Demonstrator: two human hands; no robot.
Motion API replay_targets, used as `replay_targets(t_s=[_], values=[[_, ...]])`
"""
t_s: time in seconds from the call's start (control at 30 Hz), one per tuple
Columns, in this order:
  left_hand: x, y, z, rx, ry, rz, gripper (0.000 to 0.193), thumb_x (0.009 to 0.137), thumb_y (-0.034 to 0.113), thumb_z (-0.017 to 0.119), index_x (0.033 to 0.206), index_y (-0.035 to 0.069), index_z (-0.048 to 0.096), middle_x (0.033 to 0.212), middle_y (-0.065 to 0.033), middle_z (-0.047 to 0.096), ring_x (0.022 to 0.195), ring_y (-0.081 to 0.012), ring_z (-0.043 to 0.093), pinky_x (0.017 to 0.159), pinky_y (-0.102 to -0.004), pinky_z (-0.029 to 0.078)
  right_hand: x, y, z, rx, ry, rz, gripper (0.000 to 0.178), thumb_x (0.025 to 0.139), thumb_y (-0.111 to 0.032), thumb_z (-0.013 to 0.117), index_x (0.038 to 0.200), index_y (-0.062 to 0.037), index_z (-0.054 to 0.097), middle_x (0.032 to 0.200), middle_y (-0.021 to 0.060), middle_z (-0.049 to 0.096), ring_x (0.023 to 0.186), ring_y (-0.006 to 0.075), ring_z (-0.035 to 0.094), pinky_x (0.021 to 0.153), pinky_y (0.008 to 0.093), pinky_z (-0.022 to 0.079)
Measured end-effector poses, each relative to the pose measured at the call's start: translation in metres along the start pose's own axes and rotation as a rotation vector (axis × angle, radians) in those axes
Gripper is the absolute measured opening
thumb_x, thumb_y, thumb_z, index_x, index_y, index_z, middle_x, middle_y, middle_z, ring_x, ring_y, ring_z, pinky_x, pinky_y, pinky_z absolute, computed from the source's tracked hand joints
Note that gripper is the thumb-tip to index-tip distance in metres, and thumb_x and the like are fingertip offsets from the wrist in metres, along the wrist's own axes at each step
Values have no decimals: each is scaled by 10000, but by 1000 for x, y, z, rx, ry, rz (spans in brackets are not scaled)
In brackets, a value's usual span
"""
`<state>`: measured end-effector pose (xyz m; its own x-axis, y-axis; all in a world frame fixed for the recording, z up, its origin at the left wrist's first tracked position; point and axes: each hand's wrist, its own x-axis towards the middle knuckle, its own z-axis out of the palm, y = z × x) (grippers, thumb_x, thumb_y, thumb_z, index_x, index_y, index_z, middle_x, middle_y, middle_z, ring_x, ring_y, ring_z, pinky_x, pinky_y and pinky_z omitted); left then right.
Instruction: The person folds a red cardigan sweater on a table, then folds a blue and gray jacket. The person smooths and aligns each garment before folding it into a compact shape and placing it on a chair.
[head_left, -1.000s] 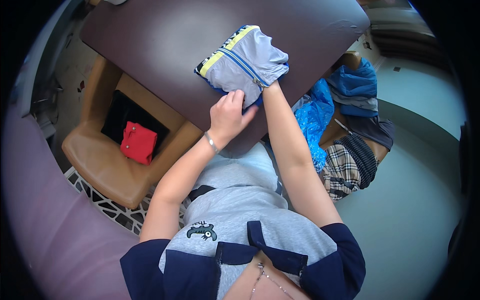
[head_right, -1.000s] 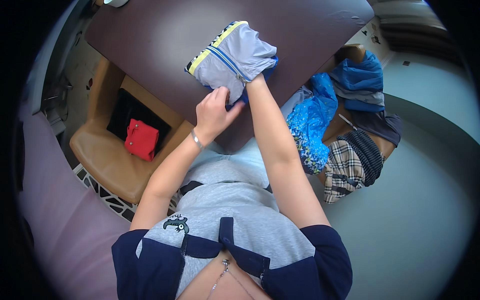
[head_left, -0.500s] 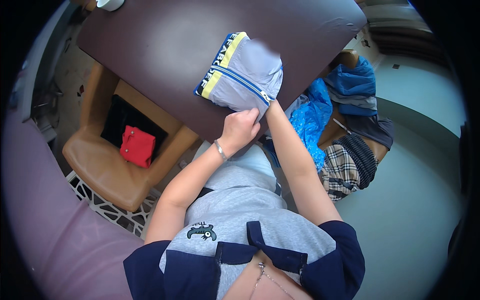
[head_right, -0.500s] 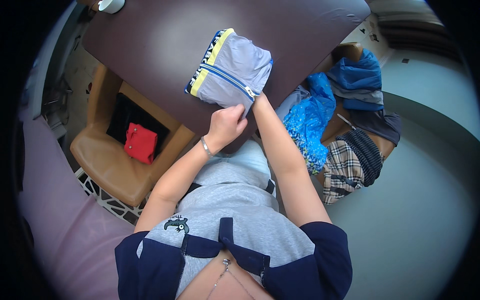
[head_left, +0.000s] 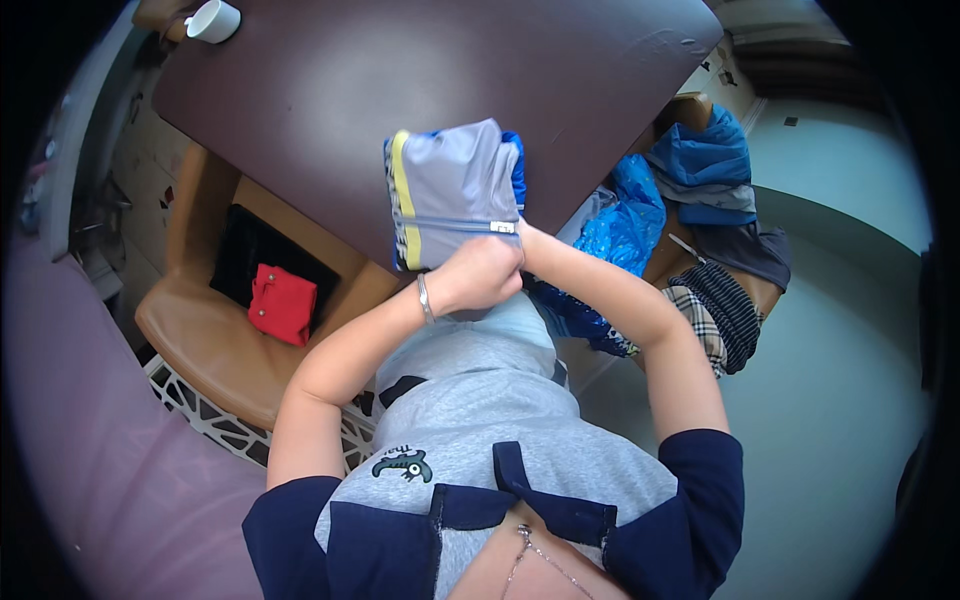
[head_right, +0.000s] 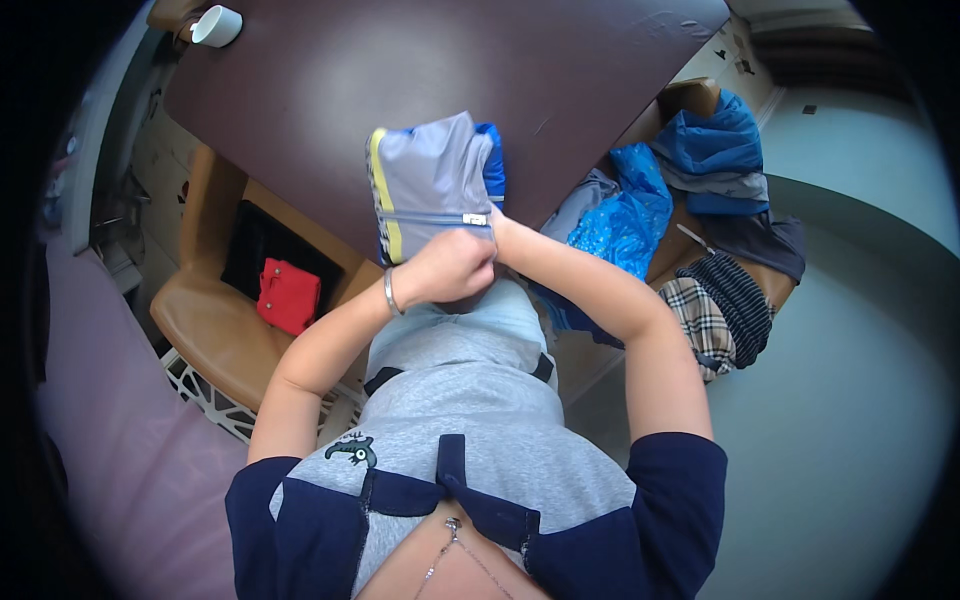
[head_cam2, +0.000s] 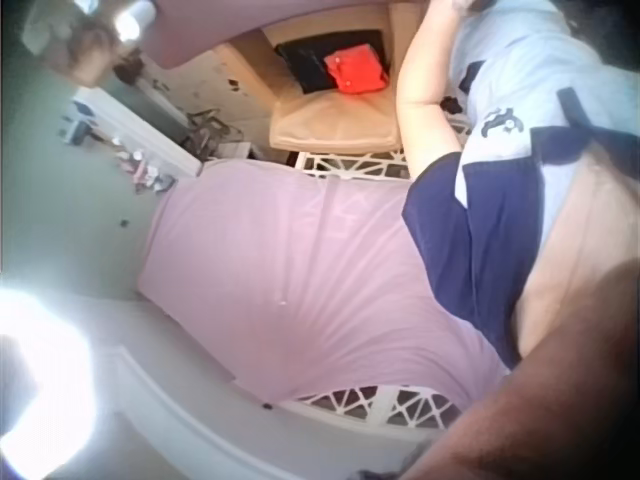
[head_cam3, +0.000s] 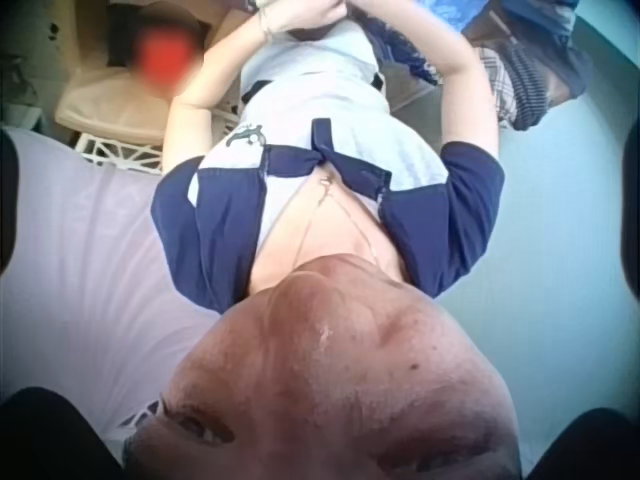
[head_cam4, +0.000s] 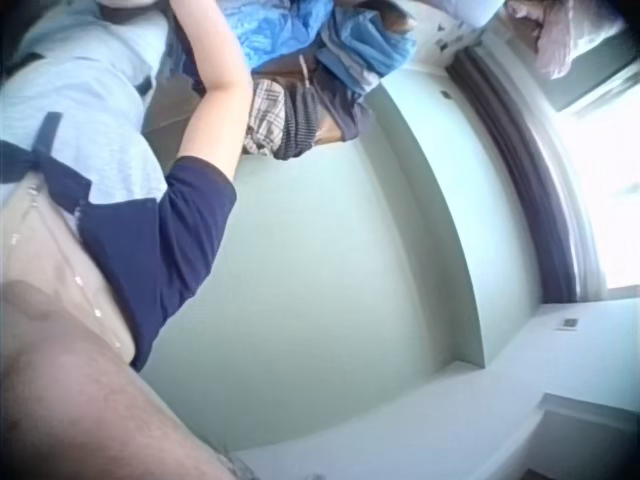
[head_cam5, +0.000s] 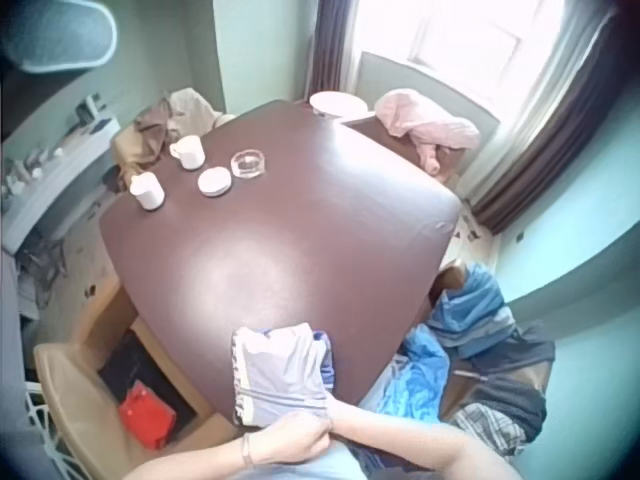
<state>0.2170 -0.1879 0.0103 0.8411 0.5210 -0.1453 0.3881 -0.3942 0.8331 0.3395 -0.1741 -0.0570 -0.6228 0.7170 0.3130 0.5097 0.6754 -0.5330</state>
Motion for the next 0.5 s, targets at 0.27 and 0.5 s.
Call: replay_targets(t_s=[0.27,0.5], values=[[-5,-19,18,-105,108,-10,151,839,176,559,863,32,597,796,-162,610,745,-332,597,675,-388,481,-17,-4,-10,-8,-19,-63,312,825,-178,549,1107,-52,589,1133,134,575,1135,298,495,975,433,373],[-6,-46,-49,627,268,74,518,767,393,622,1257,255,524,1419,-134,315,1320,-342,254,1024,-565,221,-69,-27,-3,76,446,602,336,826,-180,535,1097,12,580,1184,150,529,1160,321,447,1012,418,316]])
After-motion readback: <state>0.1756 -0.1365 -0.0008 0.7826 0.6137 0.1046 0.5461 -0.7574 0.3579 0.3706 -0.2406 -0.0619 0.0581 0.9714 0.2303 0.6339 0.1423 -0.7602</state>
